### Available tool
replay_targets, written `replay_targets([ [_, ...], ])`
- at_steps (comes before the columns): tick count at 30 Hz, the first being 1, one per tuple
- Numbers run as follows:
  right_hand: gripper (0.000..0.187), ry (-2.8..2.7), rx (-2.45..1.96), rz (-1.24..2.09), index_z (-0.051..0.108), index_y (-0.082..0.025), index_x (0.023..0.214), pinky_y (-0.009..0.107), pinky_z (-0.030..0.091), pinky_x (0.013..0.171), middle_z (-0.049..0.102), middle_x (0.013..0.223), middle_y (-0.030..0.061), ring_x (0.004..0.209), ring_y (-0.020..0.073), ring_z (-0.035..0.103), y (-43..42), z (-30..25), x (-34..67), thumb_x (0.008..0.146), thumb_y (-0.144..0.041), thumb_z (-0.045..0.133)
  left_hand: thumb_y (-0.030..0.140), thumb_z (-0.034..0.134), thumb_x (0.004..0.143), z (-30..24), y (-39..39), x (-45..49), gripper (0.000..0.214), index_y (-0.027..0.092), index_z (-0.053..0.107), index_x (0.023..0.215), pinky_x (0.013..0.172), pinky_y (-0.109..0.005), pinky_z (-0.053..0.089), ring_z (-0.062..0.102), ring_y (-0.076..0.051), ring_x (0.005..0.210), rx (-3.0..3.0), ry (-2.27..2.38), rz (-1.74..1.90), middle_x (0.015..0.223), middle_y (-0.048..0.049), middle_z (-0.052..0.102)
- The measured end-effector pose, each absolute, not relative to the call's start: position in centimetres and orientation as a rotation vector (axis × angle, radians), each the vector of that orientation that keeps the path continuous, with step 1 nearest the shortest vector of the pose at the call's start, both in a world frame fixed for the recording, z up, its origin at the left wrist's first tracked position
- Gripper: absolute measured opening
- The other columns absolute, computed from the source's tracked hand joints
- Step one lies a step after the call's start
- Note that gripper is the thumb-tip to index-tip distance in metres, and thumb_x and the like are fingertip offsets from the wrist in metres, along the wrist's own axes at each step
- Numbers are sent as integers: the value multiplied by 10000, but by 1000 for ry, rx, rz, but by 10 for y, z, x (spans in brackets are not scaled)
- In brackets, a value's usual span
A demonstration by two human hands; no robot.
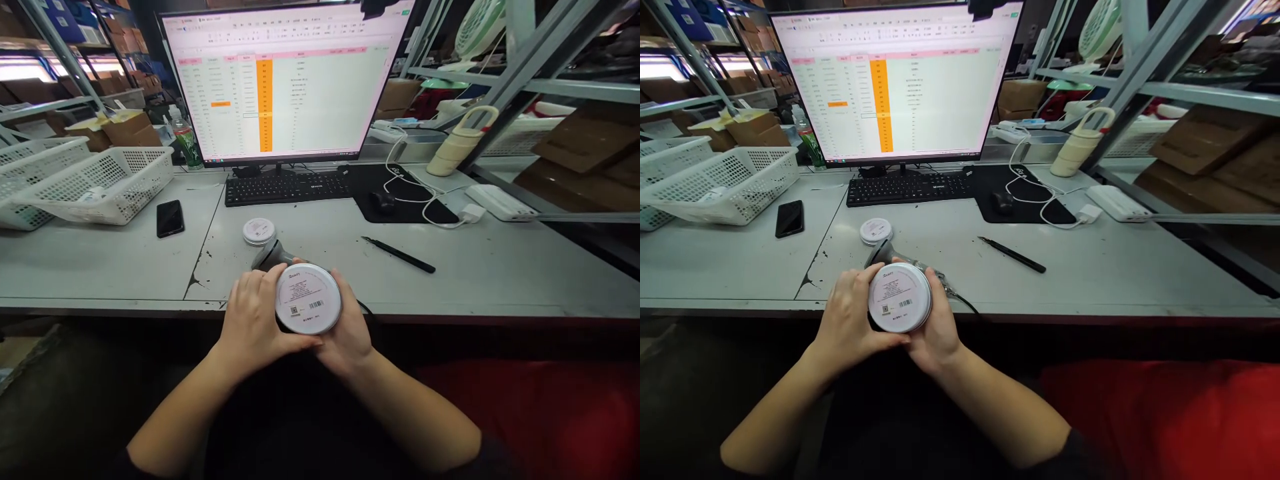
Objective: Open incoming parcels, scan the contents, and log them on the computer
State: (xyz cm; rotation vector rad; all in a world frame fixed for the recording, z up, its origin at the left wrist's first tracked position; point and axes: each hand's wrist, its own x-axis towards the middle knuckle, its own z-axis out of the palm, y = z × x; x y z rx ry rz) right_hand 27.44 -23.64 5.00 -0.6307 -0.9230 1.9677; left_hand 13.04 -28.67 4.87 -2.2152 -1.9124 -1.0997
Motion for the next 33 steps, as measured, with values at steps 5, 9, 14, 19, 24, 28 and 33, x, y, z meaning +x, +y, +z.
replay_targets([
  [5, 616, -919, -611, 2022, 679, -230, 1247, 487, 543, 988, 764, 1113, 73, 1099, 284, 695, -233, 44, 276, 961, -666, 352, 699, 855, 592, 53, -290, 132, 1041, 237, 451, 1433, 992, -536, 454, 464, -358, 1177, -2211, -1882, -1054, 1257, -138, 470],
  [9, 562, -936, -585, 2127, 718, -226, 1014, 489, 553, 955, 779, 933, 67, 1015, 278, 722, -229, 42, 279, 965, -655, 358, 640, 858, 640, 60, -293, 129, 976, 238, 436, 1422, 1044, -533, 436, 448, -361, 1252, -2326, -1870, -1015, 1317, -146, 456],
  [14, 593, -1026, -570, 2151, 732, -223, 1026, 471, 556, 930, 774, 905, 60, 1006, 263, 722, -226, 46, 285, 990, -654, 326, 646, 852, 646, 60, -294, 127, 968, 240, 418, 1410, 1070, -557, 423, 442, -381, 1300, -2372, -1853, -1012, 1365, -160, 451],
  [19, 691, -1187, -527, 2086, 608, -252, 1396, 494, 553, 936, 753, 1151, 82, 1063, 267, 707, -224, 42, 296, 995, -655, 215, 616, 869, 635, 53, -292, 127, 988, 203, 405, 1403, 1062, -554, 437, 451, -384, 1291, -2338, -1818, -1091, 1355, -176, 460],
  [24, 625, -1378, -388, 2026, 493, -302, 1498, 547, 535, 966, 680, 1330, 75, 1146, 266, 672, -219, 28, 301, 1004, -568, 219, 617, 848, 667, 54, -294, 126, 976, 188, 397, 1419, 1079, -546, 429, 453, -376, 1294, -2344, -1759, -1126, 1348, -179, 464],
  [28, 666, -1385, -449, 1993, 668, -238, 1265, 565, 490, 1022, 723, 1208, 112, 1206, 282, 635, -220, 23, 297, 996, -661, 229, 594, 846, 676, 57, -297, 127, 960, 213, 400, 1437, 1086, -540, 428, 450, -374, 1310, -2371, -1792, -1067, 1353, -162, 464],
  [33, 701, -1199, -551, 2123, 722, -215, 1066, 526, 500, 1028, 753, 1083, 114, 1219, 292, 627, -223, 18, 293, 940, -761, 301, 539, 845, 681, 54, -298, 129, 925, 212, 398, 1422, 1076, -552, 436, 462, -385, 1308, -2390, -1806, -1011, 1369, -169, 467],
])
